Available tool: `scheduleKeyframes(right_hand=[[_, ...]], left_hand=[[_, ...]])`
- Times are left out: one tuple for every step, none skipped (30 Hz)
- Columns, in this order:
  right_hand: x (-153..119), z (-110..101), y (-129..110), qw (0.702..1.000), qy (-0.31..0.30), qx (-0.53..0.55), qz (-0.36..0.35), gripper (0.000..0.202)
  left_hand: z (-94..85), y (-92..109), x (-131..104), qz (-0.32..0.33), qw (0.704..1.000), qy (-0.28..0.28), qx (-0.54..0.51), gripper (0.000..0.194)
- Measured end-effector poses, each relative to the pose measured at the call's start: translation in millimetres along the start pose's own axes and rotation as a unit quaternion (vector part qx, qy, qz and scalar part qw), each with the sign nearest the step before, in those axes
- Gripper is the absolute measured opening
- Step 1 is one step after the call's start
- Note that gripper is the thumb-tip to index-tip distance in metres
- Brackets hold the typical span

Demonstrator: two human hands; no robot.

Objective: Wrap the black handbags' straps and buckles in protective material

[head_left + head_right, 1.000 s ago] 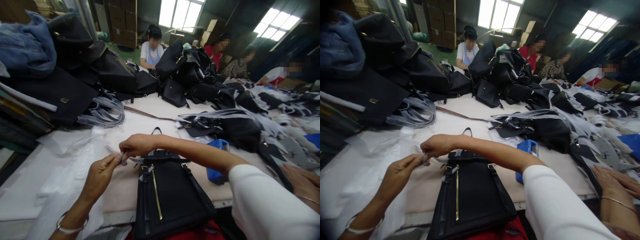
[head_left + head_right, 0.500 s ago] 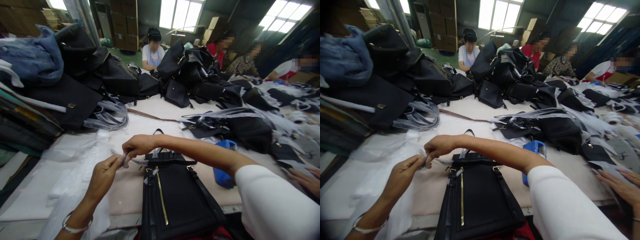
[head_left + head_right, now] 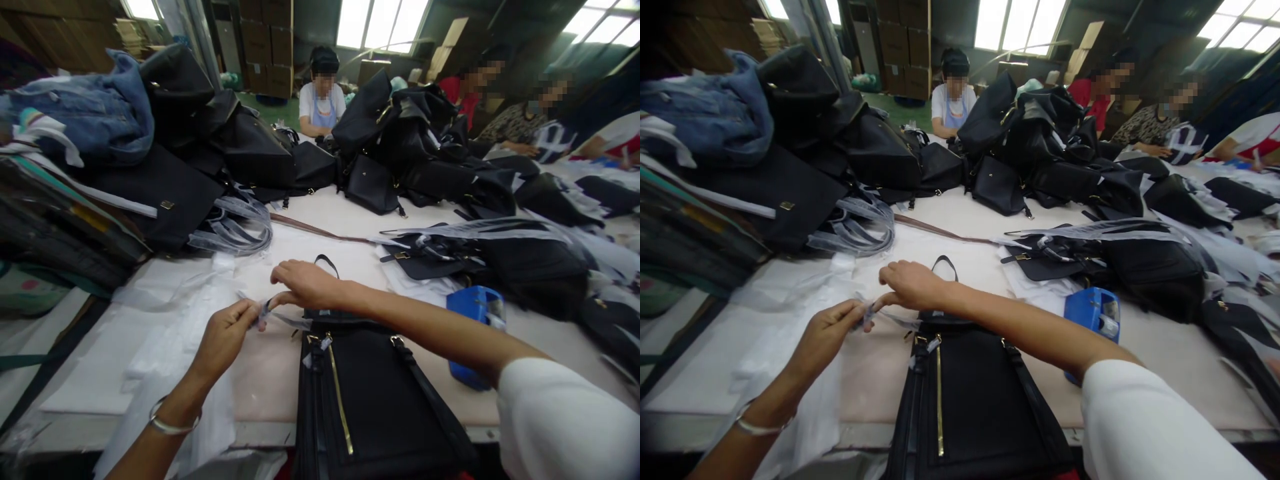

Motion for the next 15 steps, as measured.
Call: scheduleKeyframes(right_hand=[[-7, -6, 0, 0.998, 0.029, -0.051, -0.002, 0.048], [-15, -8, 1, 0.995, 0.040, -0.091, 0.002, 0.050], [-23, -6, 2, 0.992, 0.029, -0.118, 0.011, 0.052], [-30, 0, 4, 0.991, 0.002, -0.133, 0.024, 0.054], [-37, 8, 7, 0.988, -0.034, -0.143, 0.038, 0.052], [-43, 18, 9, 0.985, -0.072, -0.150, 0.051, 0.048], [-48, 27, 11, 0.981, -0.107, -0.154, 0.057, 0.042], [-51, 34, 11, 0.977, -0.135, -0.155, 0.056, 0.033], [-53, 39, 9, 0.975, -0.151, -0.155, 0.047, 0.024], [-53, 40, 4, 0.975, -0.153, -0.156, 0.026, 0.017], [-53, 38, -4, 0.977, -0.141, -0.158, -0.007, 0.012], [-52, 34, -15, 0.978, -0.120, -0.161, -0.050, 0.010], [-53, 29, -28, 0.976, -0.095, -0.165, -0.103, 0.011], [-55, 24, -43, 0.970, -0.070, -0.168, -0.163, 0.014], [-59, 19, -57, 0.958, -0.047, -0.171, -0.226, 0.017]], left_hand=[[-6.5, -2, 3, 0.005, 1.000, 0.016, 0.024, 0.036], [-13.3, -3, 6, 0.010, 0.998, 0.033, 0.047, 0.035], [-19.8, -4, 10, 0.016, 0.997, 0.050, 0.065, 0.035], [-25.4, -4, 14, 0.023, 0.995, 0.064, 0.078, 0.034], [-29.8, -3, 17, 0.034, 0.993, 0.074, 0.087, 0.034], [-33.6, -1, 21, 0.047, 0.991, 0.081, 0.096, 0.033], [-37.2, 3, 24, 0.062, 0.989, 0.087, 0.105, 0.033], [-40.9, 7, 27, 0.078, 0.986, 0.092, 0.115, 0.033], [-45.0, 12, 30, 0.092, 0.983, 0.097, 0.125, 0.033], [-50.0, 17, 33, 0.105, 0.980, 0.105, 0.134, 0.032], [-55.6, 23, 36, 0.114, 0.976, 0.119, 0.142, 0.031], [-60.8, 29, 38, 0.121, 0.972, 0.136, 0.146, 0.030], [-64.1, 35, 40, 0.125, 0.970, 0.149, 0.144, 0.030], [-63.6, 41, 42, 0.128, 0.971, 0.151, 0.135, 0.029], [-58.0, 44, 43, 0.126, 0.976, 0.135, 0.119, 0.030]])
Point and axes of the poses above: each hand's wrist, its own x-axis towards the middle knuckle, its own z-axis out of the palm, y = z × x, the point moved 7 cm from there along x, towards the middle knuckle, and after that the axes turned 15 degrees about y, right-handed, at the moved point
